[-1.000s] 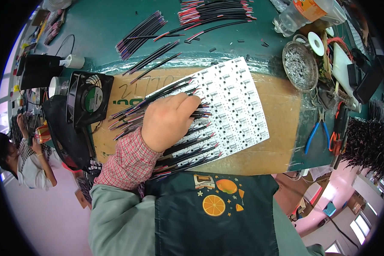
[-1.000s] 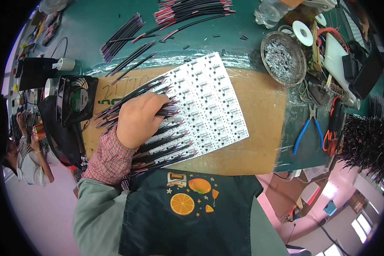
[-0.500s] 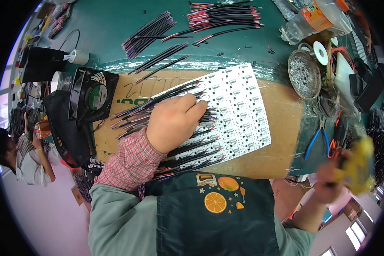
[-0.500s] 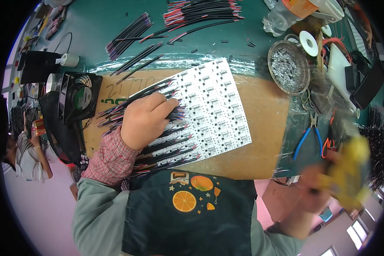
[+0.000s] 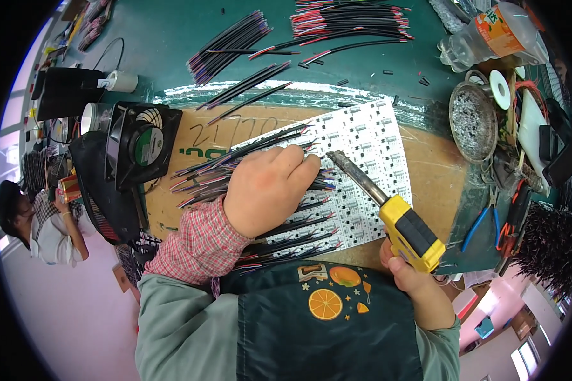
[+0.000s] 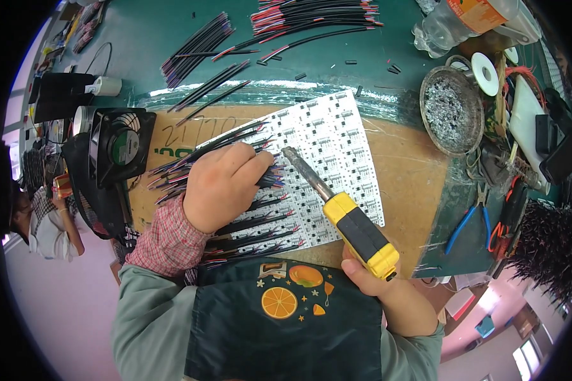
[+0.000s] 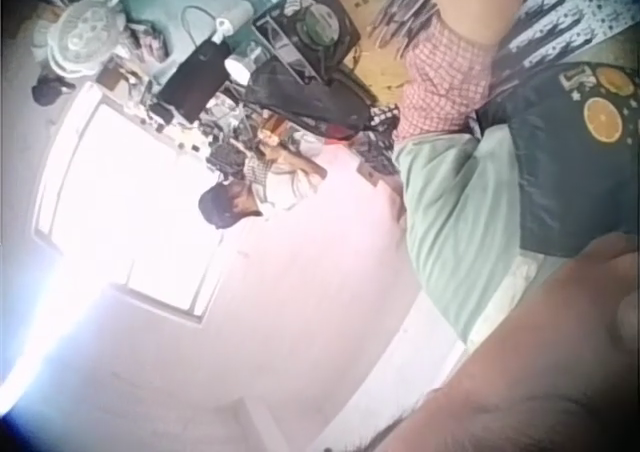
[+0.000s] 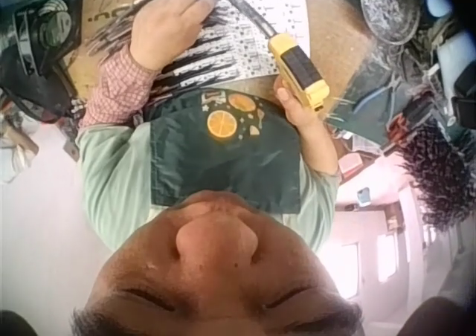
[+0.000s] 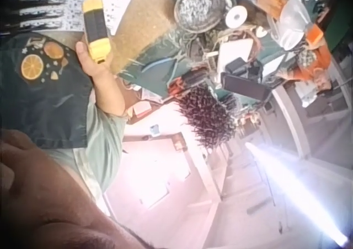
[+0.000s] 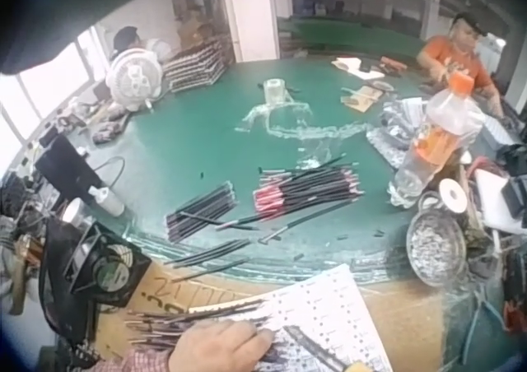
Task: The person solders individual red and black wires onto contact points on a white printed circuit board using a soldering iron and solder wire.
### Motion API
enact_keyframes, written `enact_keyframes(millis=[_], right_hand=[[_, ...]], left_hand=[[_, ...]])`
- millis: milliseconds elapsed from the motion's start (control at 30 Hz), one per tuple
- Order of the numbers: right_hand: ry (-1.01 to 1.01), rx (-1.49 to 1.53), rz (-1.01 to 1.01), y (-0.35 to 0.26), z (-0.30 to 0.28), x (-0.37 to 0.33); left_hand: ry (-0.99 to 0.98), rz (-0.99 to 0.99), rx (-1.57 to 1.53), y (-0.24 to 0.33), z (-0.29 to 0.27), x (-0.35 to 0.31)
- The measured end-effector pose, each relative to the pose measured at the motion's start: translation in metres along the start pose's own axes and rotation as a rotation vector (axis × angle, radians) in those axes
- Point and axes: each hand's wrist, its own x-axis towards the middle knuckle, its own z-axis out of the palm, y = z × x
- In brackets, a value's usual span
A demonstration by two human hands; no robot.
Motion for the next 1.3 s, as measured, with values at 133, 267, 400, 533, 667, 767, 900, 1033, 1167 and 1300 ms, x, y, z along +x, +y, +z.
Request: enact_keyframes(millis=[133, 267, 400, 533, 667, 767, 900, 1033, 1167, 1300], right_hand=[[0.017, 0.045, -0.017, -0.001, 0.004, 0.001], [0.016, 0.026, 0.042, 0.001, -0.001, 0.001], [-0.017, -0.022, 0.068, 0.003, -0.002, 0.000], [0.022, 0.001, 0.098, -0.001, 0.002, -0.001], [-0.015, 0.106, 0.137, -0.008, 0.002, 0.000], [0.007, 0.126, 0.087, -0.012, 0.003, -0.002], [0.003, 0.107, 0.096, -0.010, 0.002, -0.005], [-0.019, 0.090, 0.081, -0.004, 0.001, -0.005], [-0.022, 0.118, 0.078, -0.004, 0.002, -0.004], [-0.003, 0.051, 0.089, -0.001, 0.002, -0.007]], left_hand=[[-0.009, -0.020, -0.007, 0.002, 0.001, 0.000], [-0.014, -0.029, -0.006, 0.003, 0.000, 0.000], [-0.021, -0.026, 0.004, 0.004, -0.001, 0.002], [-0.026, -0.024, 0.010, 0.005, -0.002, 0.001], [-0.038, -0.029, 0.006, 0.004, -0.002, 0.000], [-0.033, -0.028, 0.010, 0.005, -0.002, 0.001], [-0.039, -0.027, 0.005, 0.005, -0.005, 0.002], [-0.007, 0.014, 0.022, 0.002, -0.005, 0.005], [-0.026, 0.051, 0.047, -0.002, -0.004, 0.003], [-0.017, 0.056, 0.061, -0.002, -0.005, 0.004]])
